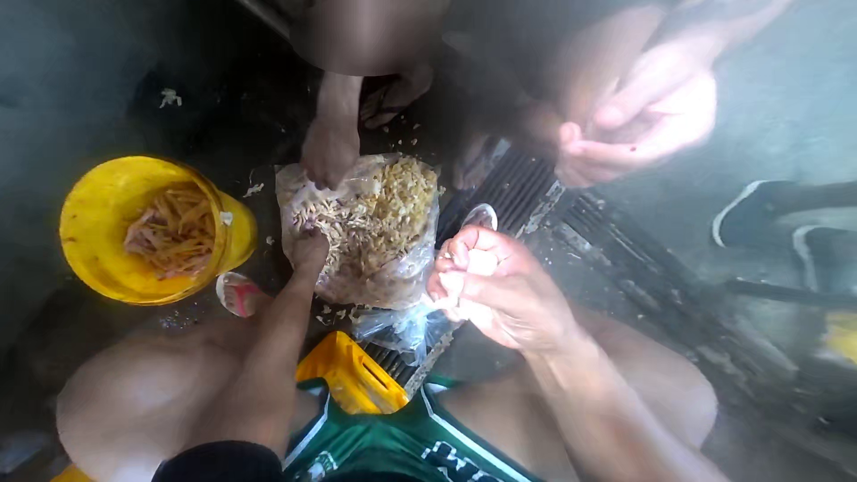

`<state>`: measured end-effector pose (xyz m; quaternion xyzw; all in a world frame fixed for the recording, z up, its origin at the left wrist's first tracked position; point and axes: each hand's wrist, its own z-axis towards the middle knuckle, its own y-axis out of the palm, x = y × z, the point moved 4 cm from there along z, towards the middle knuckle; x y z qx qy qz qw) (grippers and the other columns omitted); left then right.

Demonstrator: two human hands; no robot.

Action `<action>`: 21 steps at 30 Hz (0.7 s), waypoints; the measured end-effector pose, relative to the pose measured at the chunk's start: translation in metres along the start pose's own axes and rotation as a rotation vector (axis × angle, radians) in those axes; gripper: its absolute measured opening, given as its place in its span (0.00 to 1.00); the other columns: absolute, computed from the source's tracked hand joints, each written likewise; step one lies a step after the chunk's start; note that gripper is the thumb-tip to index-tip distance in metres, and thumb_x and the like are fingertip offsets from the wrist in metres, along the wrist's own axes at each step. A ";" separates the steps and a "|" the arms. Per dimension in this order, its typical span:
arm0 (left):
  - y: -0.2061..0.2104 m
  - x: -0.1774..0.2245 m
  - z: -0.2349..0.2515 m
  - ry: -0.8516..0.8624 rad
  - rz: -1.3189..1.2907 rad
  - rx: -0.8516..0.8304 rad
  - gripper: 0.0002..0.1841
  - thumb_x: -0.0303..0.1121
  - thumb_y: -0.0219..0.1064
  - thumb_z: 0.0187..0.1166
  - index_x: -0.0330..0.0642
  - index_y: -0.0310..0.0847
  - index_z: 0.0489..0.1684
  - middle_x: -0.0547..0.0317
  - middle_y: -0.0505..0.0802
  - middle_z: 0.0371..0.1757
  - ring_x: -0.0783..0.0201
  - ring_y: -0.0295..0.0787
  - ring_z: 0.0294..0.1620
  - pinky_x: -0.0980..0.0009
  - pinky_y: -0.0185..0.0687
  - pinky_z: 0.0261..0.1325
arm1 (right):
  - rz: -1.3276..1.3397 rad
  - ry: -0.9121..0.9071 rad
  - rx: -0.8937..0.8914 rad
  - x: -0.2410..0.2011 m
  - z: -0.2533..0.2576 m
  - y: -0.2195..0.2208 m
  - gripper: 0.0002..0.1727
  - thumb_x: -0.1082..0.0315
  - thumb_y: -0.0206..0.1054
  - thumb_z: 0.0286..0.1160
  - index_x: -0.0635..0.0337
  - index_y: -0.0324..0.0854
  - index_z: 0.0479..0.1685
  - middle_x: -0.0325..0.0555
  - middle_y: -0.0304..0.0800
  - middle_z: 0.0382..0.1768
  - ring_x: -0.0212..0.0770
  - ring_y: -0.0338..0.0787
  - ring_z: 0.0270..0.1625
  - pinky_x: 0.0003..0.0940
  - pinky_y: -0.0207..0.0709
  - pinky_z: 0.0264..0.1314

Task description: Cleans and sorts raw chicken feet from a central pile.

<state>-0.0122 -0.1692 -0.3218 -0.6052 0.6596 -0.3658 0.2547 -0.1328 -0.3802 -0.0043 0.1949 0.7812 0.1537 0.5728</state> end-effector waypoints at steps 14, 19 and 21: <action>-0.103 0.008 -0.061 0.247 -0.293 -0.267 0.19 0.39 0.56 0.92 0.31 0.85 0.59 0.35 0.92 0.51 0.41 0.91 0.52 0.40 0.84 0.60 | -0.202 0.102 0.056 -0.004 0.002 0.010 0.08 0.73 0.65 0.75 0.60 0.82 0.50 0.48 0.86 0.30 0.34 0.82 0.21 0.25 0.77 0.21; -0.197 0.031 -0.143 0.444 -0.584 -0.154 0.18 0.36 0.50 0.95 0.39 0.78 0.73 0.50 0.90 0.38 0.61 0.83 0.27 0.62 0.83 0.32 | -0.498 0.137 0.183 -0.001 -0.001 0.012 0.14 0.56 0.66 0.84 0.58 0.87 0.48 0.44 0.86 0.28 0.35 0.81 0.20 0.27 0.77 0.21; -0.219 0.038 -0.168 0.510 -0.664 -0.186 0.17 0.34 0.51 0.95 0.43 0.78 0.74 0.55 0.89 0.37 0.66 0.81 0.26 0.69 0.81 0.30 | -0.623 0.195 0.210 0.002 0.001 0.018 0.22 0.48 0.58 0.89 0.58 0.87 0.49 0.43 0.86 0.29 0.34 0.81 0.22 0.29 0.78 0.23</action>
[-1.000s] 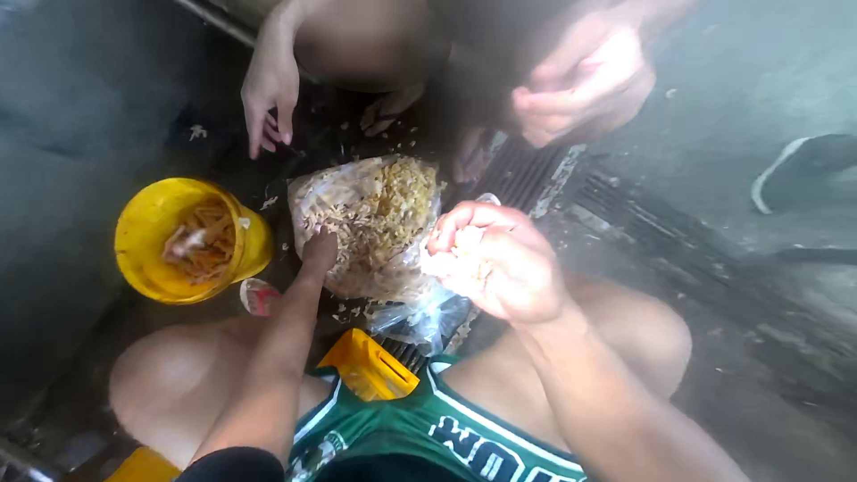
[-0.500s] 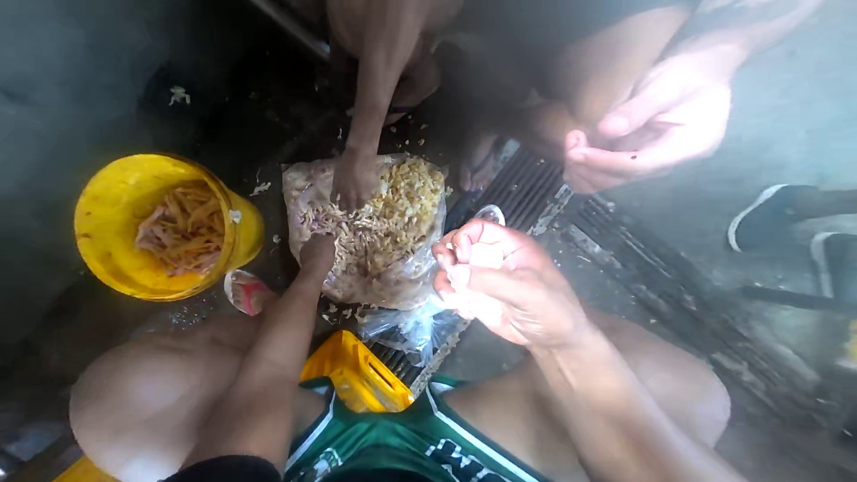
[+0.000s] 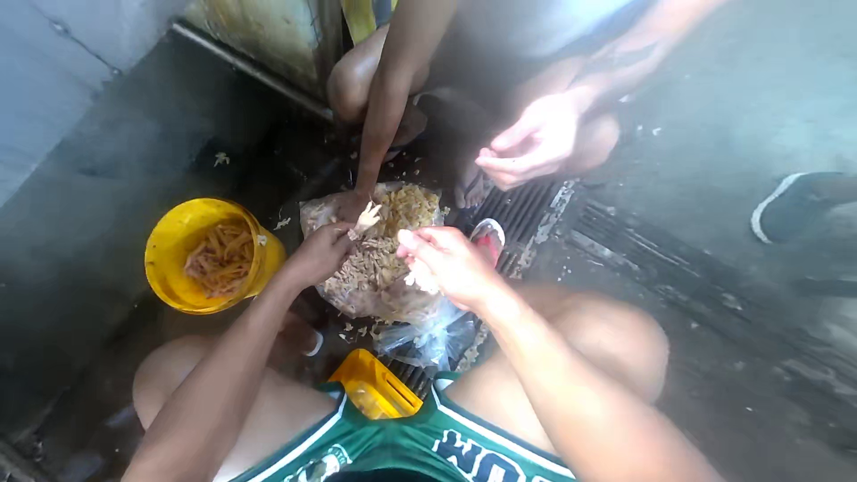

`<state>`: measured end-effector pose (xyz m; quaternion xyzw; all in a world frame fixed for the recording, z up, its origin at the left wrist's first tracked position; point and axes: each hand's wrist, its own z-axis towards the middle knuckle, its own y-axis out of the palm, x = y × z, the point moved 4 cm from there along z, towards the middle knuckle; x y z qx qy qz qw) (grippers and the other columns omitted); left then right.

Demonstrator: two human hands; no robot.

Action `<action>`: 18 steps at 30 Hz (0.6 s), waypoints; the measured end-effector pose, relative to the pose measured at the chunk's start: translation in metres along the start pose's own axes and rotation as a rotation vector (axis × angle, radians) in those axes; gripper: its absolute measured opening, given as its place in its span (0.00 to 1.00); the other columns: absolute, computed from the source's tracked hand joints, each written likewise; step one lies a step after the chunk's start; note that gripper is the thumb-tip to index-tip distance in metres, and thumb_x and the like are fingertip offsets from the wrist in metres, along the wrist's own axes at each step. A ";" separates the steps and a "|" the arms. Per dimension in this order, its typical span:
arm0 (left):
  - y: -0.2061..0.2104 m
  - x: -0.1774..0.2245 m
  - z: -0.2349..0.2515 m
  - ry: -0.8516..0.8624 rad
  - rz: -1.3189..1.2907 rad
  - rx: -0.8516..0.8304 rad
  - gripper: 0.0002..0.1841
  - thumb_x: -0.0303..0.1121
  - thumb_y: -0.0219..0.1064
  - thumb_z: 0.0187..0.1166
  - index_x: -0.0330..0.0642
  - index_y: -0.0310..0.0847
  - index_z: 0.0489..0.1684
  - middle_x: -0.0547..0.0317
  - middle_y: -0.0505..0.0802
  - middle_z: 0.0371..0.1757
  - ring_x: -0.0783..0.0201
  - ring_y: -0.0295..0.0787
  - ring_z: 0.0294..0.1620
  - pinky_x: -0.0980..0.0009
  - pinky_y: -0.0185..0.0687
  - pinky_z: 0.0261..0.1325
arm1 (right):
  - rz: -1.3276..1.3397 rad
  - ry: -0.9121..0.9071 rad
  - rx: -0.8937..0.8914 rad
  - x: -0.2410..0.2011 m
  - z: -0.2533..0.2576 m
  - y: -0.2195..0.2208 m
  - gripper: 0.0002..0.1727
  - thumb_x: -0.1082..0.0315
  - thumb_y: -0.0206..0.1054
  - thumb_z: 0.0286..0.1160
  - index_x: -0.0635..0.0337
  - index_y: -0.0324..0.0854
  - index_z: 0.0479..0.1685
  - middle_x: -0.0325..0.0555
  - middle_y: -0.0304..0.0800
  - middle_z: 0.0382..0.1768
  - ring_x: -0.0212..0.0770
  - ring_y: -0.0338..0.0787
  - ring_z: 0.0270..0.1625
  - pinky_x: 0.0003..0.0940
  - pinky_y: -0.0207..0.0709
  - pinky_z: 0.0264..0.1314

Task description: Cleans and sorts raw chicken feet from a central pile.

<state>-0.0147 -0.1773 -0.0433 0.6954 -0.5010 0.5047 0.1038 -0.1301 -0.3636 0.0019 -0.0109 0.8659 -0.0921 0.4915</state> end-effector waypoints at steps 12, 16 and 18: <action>0.026 0.039 -0.031 0.291 -0.061 0.068 0.14 0.33 0.52 0.93 0.40 0.85 0.54 0.62 0.94 0.38 0.70 0.93 0.32 0.69 0.93 0.43 | 0.311 -0.082 0.153 0.004 0.009 0.027 0.26 0.58 0.44 0.94 0.60 0.83 0.32 0.40 0.82 0.22 0.32 0.78 0.19 0.27 0.74 0.20; 0.019 0.042 -0.029 0.180 -0.260 0.032 0.15 0.35 0.54 0.93 0.39 0.86 0.58 0.59 0.95 0.37 0.68 0.93 0.30 0.70 0.93 0.39 | 0.473 -0.060 0.064 0.005 0.010 0.028 0.24 0.59 0.41 0.94 0.61 0.81 0.39 0.43 0.82 0.26 0.34 0.78 0.20 0.27 0.75 0.20; 0.009 0.041 -0.025 0.152 -0.273 0.073 0.14 0.36 0.57 0.92 0.42 0.88 0.58 0.60 0.94 0.36 0.68 0.91 0.29 0.69 0.92 0.38 | 0.504 -0.044 0.036 0.003 0.009 0.030 0.24 0.59 0.40 0.94 0.61 0.81 0.40 0.43 0.82 0.25 0.33 0.78 0.19 0.26 0.74 0.18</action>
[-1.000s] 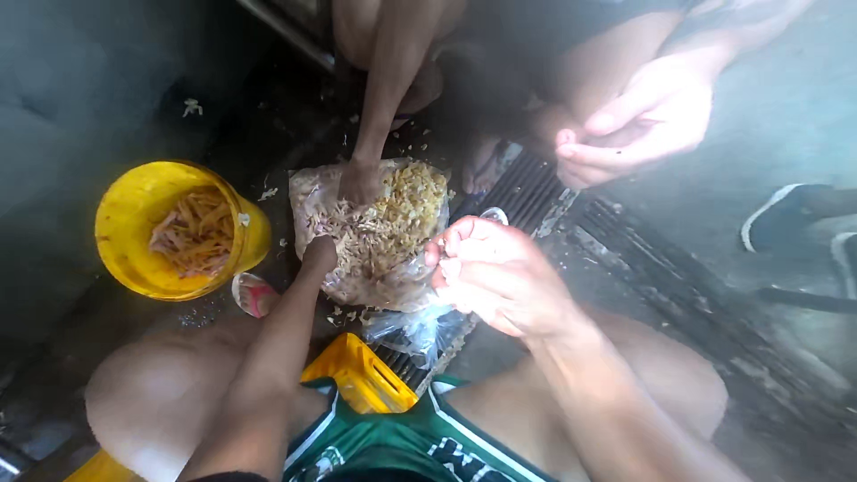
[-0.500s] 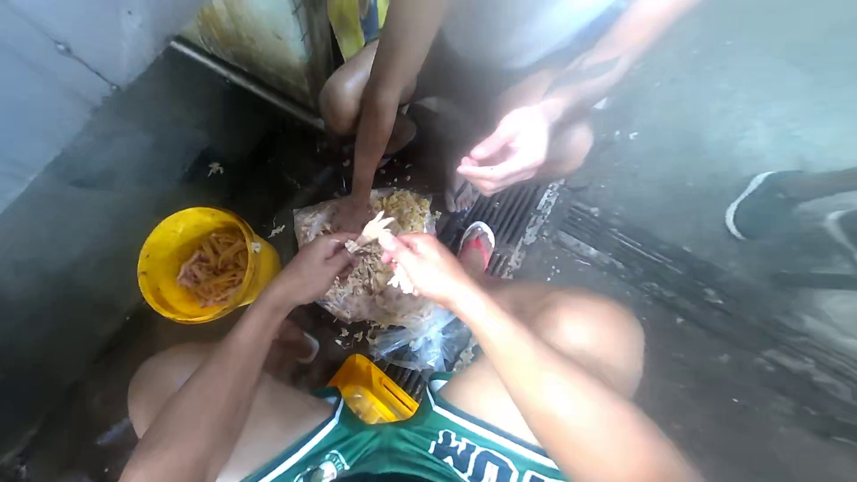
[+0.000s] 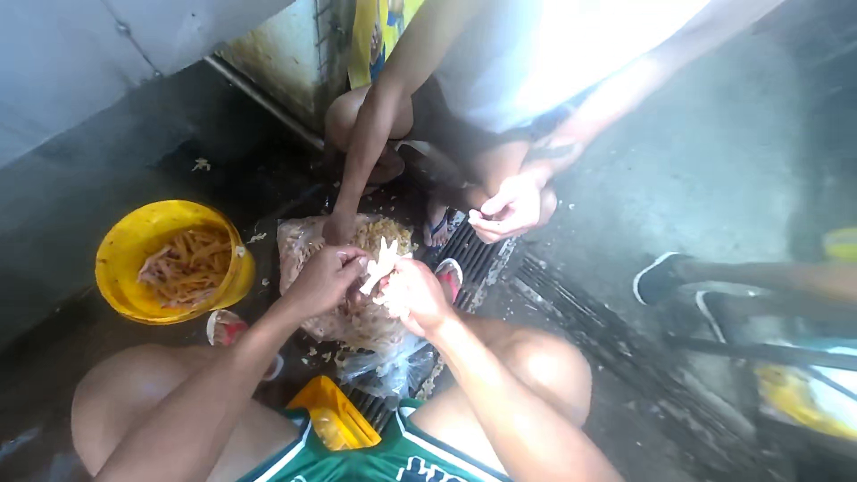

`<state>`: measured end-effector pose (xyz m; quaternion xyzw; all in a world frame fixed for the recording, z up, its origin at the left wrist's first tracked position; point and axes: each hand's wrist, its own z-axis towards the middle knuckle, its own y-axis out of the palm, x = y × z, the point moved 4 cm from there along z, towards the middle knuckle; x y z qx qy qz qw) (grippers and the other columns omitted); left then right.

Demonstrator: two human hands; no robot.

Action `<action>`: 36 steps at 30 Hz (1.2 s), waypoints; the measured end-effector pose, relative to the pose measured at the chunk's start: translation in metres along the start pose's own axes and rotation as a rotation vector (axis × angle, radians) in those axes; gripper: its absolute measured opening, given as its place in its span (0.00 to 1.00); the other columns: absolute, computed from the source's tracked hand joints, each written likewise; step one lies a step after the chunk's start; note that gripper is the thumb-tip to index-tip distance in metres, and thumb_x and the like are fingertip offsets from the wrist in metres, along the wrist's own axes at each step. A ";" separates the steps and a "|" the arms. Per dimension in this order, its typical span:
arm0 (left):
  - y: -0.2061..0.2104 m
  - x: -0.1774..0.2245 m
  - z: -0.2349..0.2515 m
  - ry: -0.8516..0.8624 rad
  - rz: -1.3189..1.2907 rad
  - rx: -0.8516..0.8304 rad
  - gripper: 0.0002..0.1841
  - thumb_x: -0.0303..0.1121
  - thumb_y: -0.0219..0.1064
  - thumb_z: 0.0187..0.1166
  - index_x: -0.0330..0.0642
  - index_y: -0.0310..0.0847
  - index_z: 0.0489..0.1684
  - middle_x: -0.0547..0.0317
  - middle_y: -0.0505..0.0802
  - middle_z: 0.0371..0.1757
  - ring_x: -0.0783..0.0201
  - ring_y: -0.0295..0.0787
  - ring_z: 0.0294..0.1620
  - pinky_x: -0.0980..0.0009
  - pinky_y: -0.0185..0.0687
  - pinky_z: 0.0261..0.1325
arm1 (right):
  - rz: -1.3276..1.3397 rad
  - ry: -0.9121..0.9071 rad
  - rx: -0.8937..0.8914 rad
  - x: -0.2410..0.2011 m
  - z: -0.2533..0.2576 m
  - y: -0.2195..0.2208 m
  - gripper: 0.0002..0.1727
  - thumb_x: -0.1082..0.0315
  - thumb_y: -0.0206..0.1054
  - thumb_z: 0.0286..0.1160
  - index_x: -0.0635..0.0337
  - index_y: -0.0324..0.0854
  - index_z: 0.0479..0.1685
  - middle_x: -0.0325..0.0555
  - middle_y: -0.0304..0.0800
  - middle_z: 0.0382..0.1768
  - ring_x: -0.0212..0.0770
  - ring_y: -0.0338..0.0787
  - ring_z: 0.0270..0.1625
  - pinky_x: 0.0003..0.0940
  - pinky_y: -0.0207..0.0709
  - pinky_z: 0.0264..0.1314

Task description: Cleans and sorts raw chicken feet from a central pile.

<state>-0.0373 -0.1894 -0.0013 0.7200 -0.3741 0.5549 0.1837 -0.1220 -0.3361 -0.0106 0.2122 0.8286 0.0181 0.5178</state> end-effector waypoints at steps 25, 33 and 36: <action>0.006 0.002 -0.008 0.115 0.342 0.029 0.15 0.45 0.55 0.90 0.47 0.85 0.50 0.61 0.87 0.33 0.67 0.84 0.34 0.62 0.84 0.42 | -0.115 -0.100 -0.012 0.001 0.000 -0.009 0.28 0.50 0.42 0.94 0.59 0.80 0.35 0.40 0.80 0.24 0.32 0.77 0.21 0.27 0.74 0.21; 0.009 0.001 -0.008 -0.004 0.030 0.220 0.21 0.46 0.51 0.93 0.46 0.85 0.35 0.61 0.81 0.23 0.65 0.78 0.24 0.64 0.77 0.31 | 0.055 -0.093 -0.151 -0.003 -0.009 0.008 0.16 0.60 0.55 0.90 0.59 0.78 0.34 0.38 0.78 0.23 0.31 0.77 0.21 0.25 0.75 0.23; 0.001 -0.005 -0.003 -0.123 -0.096 0.354 0.24 0.47 0.53 0.92 0.45 0.82 0.25 0.60 0.80 0.19 0.63 0.76 0.20 0.62 0.74 0.26 | 0.007 -0.061 -0.212 0.001 -0.016 0.017 0.16 0.62 0.56 0.89 0.60 0.80 0.32 0.37 0.79 0.23 0.31 0.79 0.23 0.26 0.77 0.27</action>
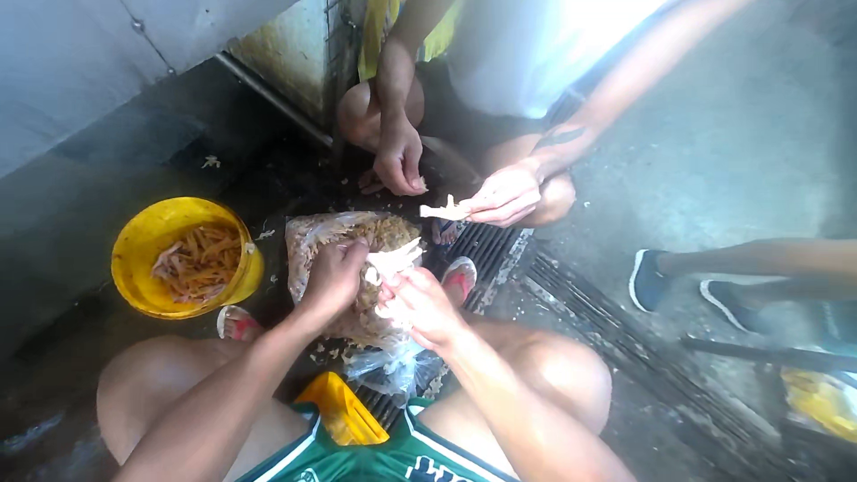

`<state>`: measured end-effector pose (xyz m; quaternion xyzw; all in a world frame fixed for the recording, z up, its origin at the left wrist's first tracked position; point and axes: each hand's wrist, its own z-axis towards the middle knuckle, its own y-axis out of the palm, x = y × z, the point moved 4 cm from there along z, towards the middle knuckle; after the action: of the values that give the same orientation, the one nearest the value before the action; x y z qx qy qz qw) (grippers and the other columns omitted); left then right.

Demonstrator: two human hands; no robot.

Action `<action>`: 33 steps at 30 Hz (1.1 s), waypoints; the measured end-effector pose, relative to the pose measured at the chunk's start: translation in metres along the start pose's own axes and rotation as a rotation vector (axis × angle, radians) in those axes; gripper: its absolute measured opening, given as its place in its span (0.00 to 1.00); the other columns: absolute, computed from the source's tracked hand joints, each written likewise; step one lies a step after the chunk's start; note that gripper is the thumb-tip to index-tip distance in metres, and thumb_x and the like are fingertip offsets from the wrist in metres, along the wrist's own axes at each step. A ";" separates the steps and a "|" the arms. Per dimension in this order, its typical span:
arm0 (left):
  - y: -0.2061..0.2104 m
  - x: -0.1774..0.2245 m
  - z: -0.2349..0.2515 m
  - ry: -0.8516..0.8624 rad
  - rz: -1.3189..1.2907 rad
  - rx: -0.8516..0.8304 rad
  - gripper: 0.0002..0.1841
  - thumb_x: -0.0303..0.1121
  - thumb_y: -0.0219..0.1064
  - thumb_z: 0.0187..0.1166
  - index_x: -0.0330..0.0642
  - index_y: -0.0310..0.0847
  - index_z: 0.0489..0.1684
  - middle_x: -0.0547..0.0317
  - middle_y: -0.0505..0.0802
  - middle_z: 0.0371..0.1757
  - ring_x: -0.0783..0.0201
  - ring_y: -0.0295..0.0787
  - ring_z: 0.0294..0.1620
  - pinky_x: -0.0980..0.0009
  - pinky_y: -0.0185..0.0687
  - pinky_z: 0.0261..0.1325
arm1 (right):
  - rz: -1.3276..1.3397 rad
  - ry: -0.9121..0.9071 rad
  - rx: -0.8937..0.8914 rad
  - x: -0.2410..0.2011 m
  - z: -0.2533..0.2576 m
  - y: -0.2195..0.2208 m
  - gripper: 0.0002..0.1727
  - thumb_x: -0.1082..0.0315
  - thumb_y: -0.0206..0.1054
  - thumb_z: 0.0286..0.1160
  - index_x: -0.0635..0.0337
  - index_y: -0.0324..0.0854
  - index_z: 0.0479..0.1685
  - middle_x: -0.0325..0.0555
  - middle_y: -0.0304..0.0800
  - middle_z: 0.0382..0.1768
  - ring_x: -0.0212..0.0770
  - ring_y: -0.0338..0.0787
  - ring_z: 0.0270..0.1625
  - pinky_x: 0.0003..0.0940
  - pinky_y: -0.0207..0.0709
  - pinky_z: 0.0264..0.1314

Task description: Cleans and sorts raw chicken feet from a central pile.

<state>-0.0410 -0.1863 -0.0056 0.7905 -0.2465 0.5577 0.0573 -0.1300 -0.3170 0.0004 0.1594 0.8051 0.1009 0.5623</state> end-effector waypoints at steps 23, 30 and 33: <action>-0.010 0.005 0.011 0.044 0.285 -0.277 0.23 0.50 0.62 0.85 0.44 0.82 0.21 0.61 0.79 0.19 0.64 0.75 0.22 0.60 0.74 0.30 | -0.873 -0.287 -0.103 -0.007 -0.001 -0.004 0.21 0.50 0.60 0.88 0.57 0.90 0.39 0.38 0.89 0.39 0.27 0.86 0.43 0.27 0.81 0.50; -0.020 -0.001 0.025 -0.006 0.160 -0.061 0.15 0.35 0.65 0.78 0.43 0.77 0.17 0.60 0.80 0.19 0.64 0.76 0.22 0.60 0.73 0.29 | -0.910 -0.264 -0.073 -0.006 0.003 0.006 0.22 0.52 0.56 0.90 0.55 0.85 0.32 0.35 0.80 0.26 0.28 0.78 0.30 0.29 0.74 0.37; -0.042 -0.009 0.041 -0.095 -0.084 0.023 0.09 0.33 0.64 0.82 0.39 0.82 0.32 0.59 0.82 0.22 0.67 0.74 0.19 0.69 0.74 0.24 | -0.929 -0.322 -0.081 -0.010 -0.005 0.012 0.21 0.55 0.56 0.89 0.55 0.81 0.27 0.35 0.77 0.24 0.28 0.76 0.29 0.28 0.72 0.34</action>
<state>0.0106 -0.1617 -0.0213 0.8263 -0.2092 0.5195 0.0599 -0.1298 -0.3092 0.0155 -0.2250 0.6893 -0.1553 0.6709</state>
